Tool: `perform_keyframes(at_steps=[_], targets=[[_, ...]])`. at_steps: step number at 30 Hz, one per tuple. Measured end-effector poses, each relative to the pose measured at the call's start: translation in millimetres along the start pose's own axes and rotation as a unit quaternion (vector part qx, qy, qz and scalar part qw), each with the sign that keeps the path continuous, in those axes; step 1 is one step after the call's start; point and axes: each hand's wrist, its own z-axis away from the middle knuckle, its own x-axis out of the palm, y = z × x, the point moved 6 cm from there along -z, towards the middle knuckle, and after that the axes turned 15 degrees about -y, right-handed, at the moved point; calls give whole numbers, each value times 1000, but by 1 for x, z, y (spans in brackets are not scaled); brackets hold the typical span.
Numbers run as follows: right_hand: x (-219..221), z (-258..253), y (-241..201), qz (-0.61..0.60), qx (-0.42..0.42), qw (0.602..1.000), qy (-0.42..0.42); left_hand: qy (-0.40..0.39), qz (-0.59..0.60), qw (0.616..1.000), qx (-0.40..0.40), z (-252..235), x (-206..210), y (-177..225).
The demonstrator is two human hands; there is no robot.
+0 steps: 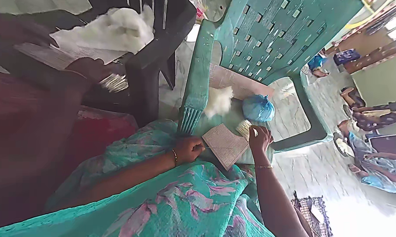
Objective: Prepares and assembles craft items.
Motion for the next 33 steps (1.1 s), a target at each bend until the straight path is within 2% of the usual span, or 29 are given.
perform_keyframes(at_steps=[6,11,13,16,18,22,26,30,33], targets=[[18,-23,11,42,22,998,-52,26,-10,999,29,-5,0,-5],[3,-11,22,0,35,999,18,49,-16,998,43,-7,-1,-8],[3,-7,27,5,10,999,35,66,-29,995,64,-8,0,-10],[14,-3,32,46,-36,998,-13,64,-30,996,62,-9,-2,-8],[20,1,37,61,-32,997,-28,70,-33,995,67,-9,-3,-8],[15,11,46,27,-43,998,39,83,-33,993,82,-9,-2,-8],[22,15,54,38,-51,998,20,86,-34,992,83,-9,-4,-7],[11,22,58,-11,-51,994,94,90,-35,992,84,-7,-5,-6],[12,21,65,-37,-23,995,89,102,-29,989,102,-7,-5,-7]])
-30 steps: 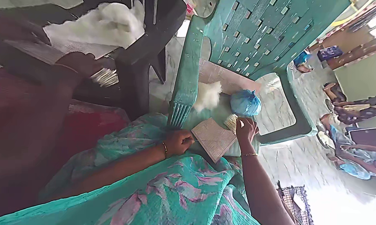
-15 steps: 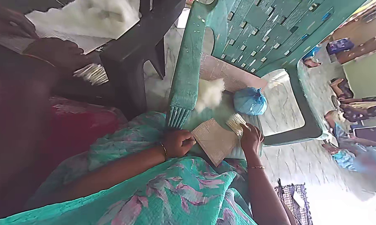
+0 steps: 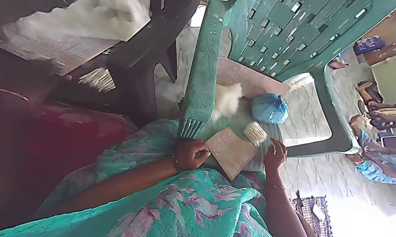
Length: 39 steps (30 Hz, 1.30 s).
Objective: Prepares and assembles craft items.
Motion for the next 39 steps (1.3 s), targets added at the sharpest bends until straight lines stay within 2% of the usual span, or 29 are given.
perform_keyframes(at_steps=[4,6,9,11,14,17,24,28,30,33,35,37,39], targets=[[-8,-15,10,-84,101,991,1,-13,7,1000,-14,-1,-2,1],[-18,-29,-7,-95,90,991,13,-27,9,999,-22,-1,-2,1],[-20,-49,-55,-62,-54,997,11,-14,15,1000,-6,-1,-1,0],[-10,-58,-97,-34,-169,985,-19,-12,17,1000,-1,-1,0,-2],[22,-61,-148,5,-332,941,-70,-20,17,1000,-11,-1,0,-2],[54,-65,-178,62,-421,899,-98,-15,17,1000,-9,0,0,-2],[94,-111,-195,116,-312,911,-242,-12,13,1000,-12,-1,1,-3],[93,-127,-198,12,-271,930,-247,-9,11,1000,-3,-1,1,-3],[78,-132,-197,-32,-204,952,-224,-7,12,1000,3,0,0,-4],[59,-149,-191,-23,-56,971,-233,0,13,1000,5,0,0,-4],[56,-158,-183,-62,-73,963,-252,1,13,1000,4,0,1,-5],[61,-160,-179,-62,-161,924,-340,-5,21,1000,-3,-1,1,-5],[60,-162,-182,-63,-244,892,-374,-20,31,999,-20,-2,-2,-3]])
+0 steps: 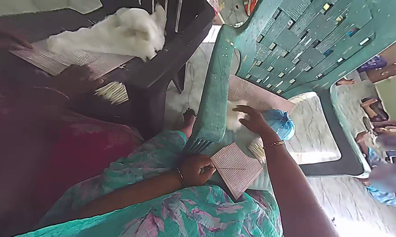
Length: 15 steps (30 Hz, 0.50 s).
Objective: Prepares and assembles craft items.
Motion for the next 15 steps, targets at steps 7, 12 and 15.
perform_keyframes(at_steps=[7,12,15], targets=[[-75,-16,13,124,83,977,151,73,-47,994,60,-5,-3,19],[-84,-38,41,191,168,965,55,-45,-139,988,-46,-48,-1,56],[-85,-45,51,178,170,968,57,-198,-184,937,-220,-93,-8,63]])
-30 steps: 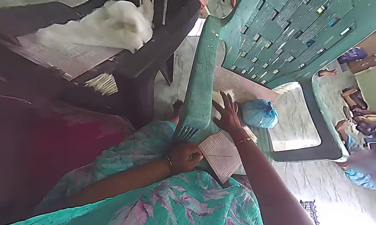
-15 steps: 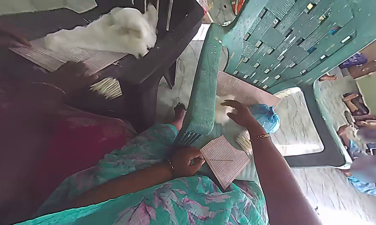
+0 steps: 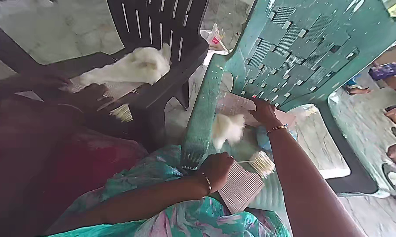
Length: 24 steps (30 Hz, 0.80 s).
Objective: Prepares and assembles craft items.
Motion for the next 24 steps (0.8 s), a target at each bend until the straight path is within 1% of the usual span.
perform_keyframes(at_steps=[2,4,7,9,11,14,17,21,23,24], targets=[[1,-2,3,0,-6,999,34,-19,-17,998,-66,-18,-19,9],[1,-1,4,5,-8,998,55,-4,-12,994,-113,-35,-35,12],[0,3,6,-6,-31,999,39,14,30,981,-189,-57,-46,0],[0,7,8,-30,-37,999,16,24,45,975,-217,-68,-44,-10],[-1,11,12,-70,-45,996,8,25,40,971,-236,-76,-41,-19],[-5,31,16,-116,-58,991,35,12,25,966,-257,-83,-36,-27],[-17,53,26,-162,-81,978,102,10,-7,961,-276,-87,-32,-32],[-30,77,47,-204,-105,954,195,2,-32,958,-285,-90,-38,-32],[-36,88,60,-217,-101,942,236,5,-40,959,-281,-92,-45,-26],[-38,94,65,-224,-103,934,258,19,-43,962,-269,-93,-50,-19]])
